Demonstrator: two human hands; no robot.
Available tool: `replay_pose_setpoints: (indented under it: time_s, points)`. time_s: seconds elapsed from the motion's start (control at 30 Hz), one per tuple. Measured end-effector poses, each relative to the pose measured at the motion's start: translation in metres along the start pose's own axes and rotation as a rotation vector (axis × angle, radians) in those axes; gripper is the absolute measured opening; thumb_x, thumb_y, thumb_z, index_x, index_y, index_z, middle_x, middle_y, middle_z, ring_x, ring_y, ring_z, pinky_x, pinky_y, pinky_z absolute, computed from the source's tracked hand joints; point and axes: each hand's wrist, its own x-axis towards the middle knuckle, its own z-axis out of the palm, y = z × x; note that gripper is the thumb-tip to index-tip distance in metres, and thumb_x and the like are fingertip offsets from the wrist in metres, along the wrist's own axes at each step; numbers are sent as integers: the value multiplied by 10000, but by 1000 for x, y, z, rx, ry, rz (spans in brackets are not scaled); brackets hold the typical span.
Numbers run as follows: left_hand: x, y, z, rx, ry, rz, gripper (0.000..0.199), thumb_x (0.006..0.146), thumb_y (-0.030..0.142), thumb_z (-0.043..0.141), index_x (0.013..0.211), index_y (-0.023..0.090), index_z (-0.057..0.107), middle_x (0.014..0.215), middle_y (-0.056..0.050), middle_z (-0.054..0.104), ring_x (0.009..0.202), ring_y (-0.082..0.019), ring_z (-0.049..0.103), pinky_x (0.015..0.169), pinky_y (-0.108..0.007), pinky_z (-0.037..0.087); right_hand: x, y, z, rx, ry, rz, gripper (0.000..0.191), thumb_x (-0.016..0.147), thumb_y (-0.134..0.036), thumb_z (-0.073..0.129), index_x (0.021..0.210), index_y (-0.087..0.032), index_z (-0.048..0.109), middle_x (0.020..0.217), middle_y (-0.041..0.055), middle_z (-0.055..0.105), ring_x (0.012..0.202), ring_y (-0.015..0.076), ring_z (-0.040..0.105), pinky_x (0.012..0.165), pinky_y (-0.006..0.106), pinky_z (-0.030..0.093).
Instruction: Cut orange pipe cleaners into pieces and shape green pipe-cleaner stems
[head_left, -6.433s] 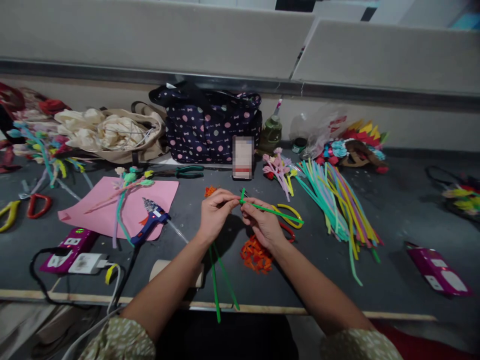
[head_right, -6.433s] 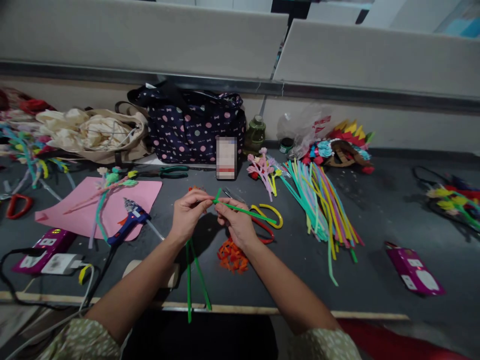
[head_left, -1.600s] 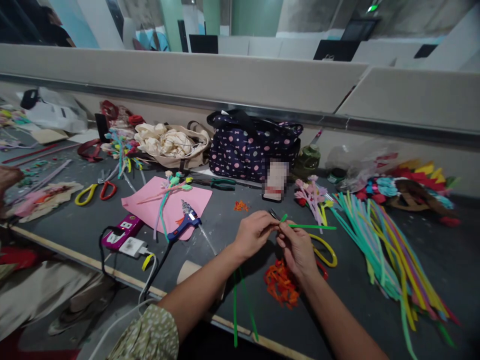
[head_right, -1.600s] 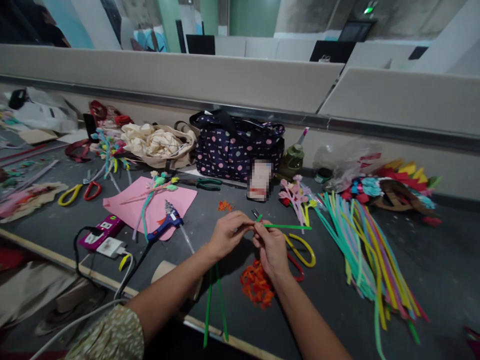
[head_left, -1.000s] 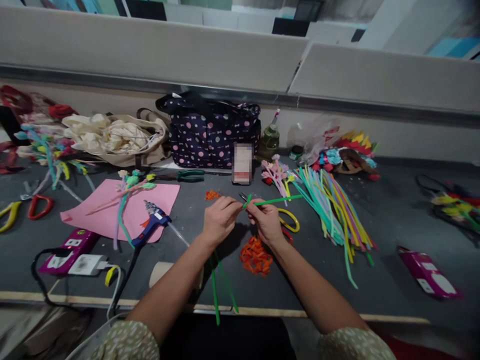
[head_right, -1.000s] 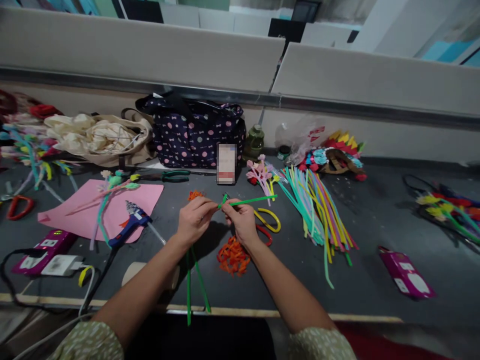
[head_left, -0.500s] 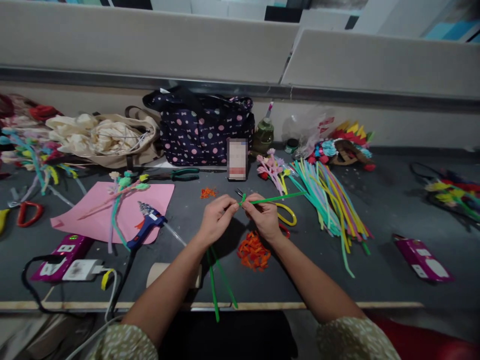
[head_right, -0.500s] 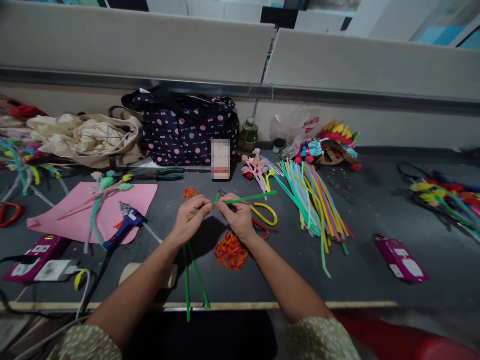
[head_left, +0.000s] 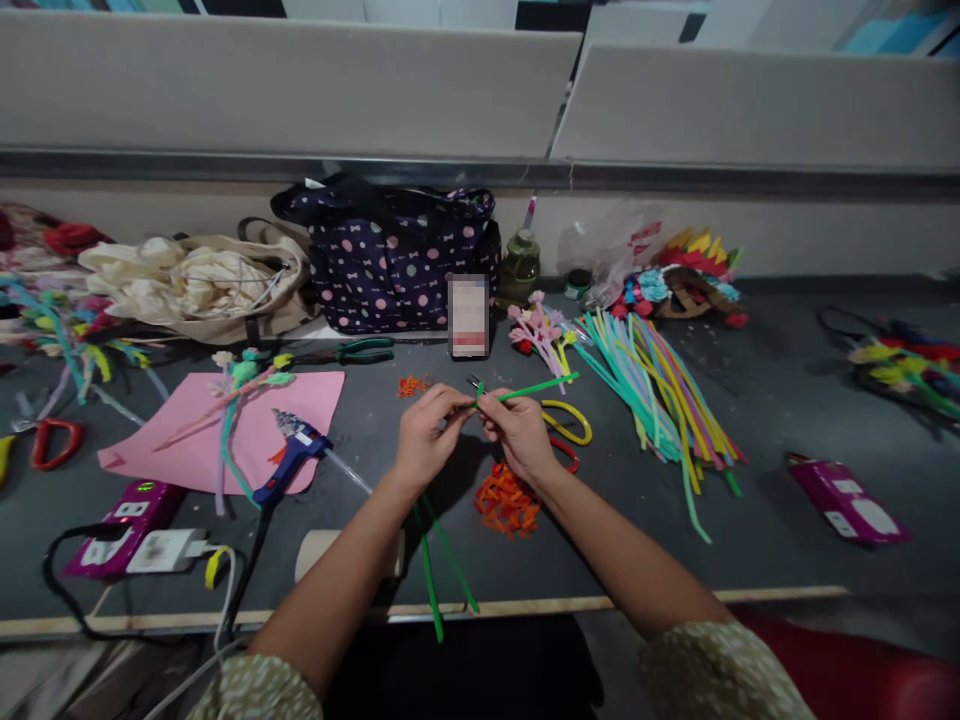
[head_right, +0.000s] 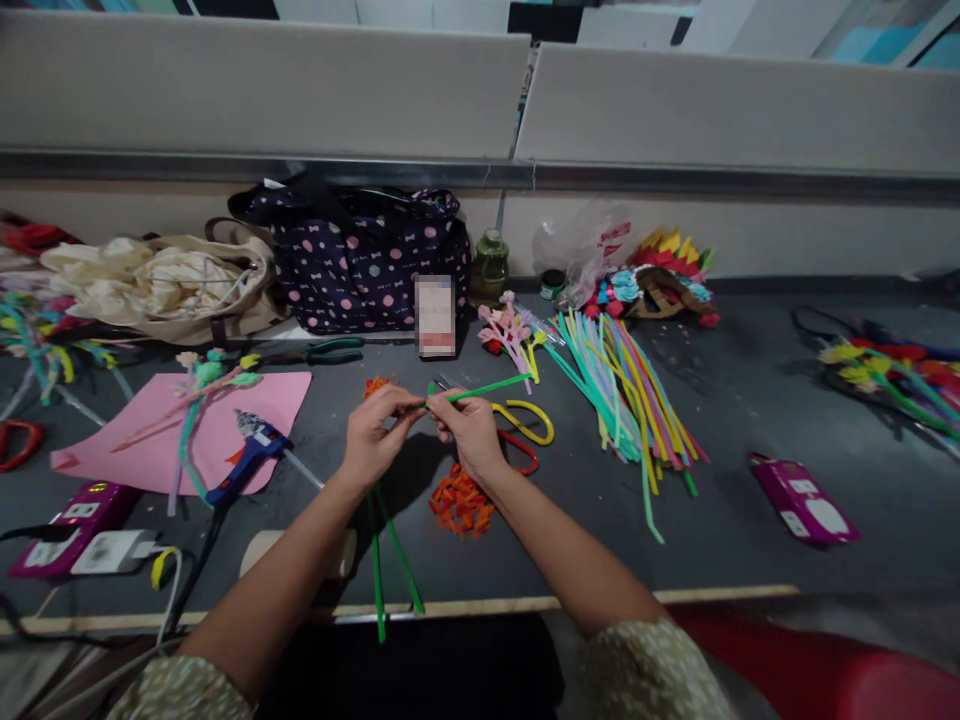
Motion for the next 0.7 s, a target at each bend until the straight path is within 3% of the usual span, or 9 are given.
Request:
replay_pose_setpoints:
  time_s: [0.2,0.47,0.7]
  points:
    - [0,-2,-1,69,34,49,85,880,222,594,901,182,666,784,-37,641,741,-136,599,685,-260,471,0,4,-3,-45,1,-60,241,663,-386,792,729,-178,690,592,-24,585,472,77,466,405,194,350]
    - [0,2,-4,126,-16,30,112,901,258,559,871,190,642,759,-35,628,722,-145,578,685,-270,442,-2,3,-6,-209,-61,-210,208,753,-407,718,737,-205,673,674,-10,568,508,95,468,445,229,366]
    - [3,8,-6,9,-78,-103,247,930,321,498,747,178,583,682,-12,541,655,-131,511,639,-261,405,-6,-10,-4,-381,-70,-384,148,782,-350,695,701,-226,703,714,15,596,646,144,529,588,276,432]
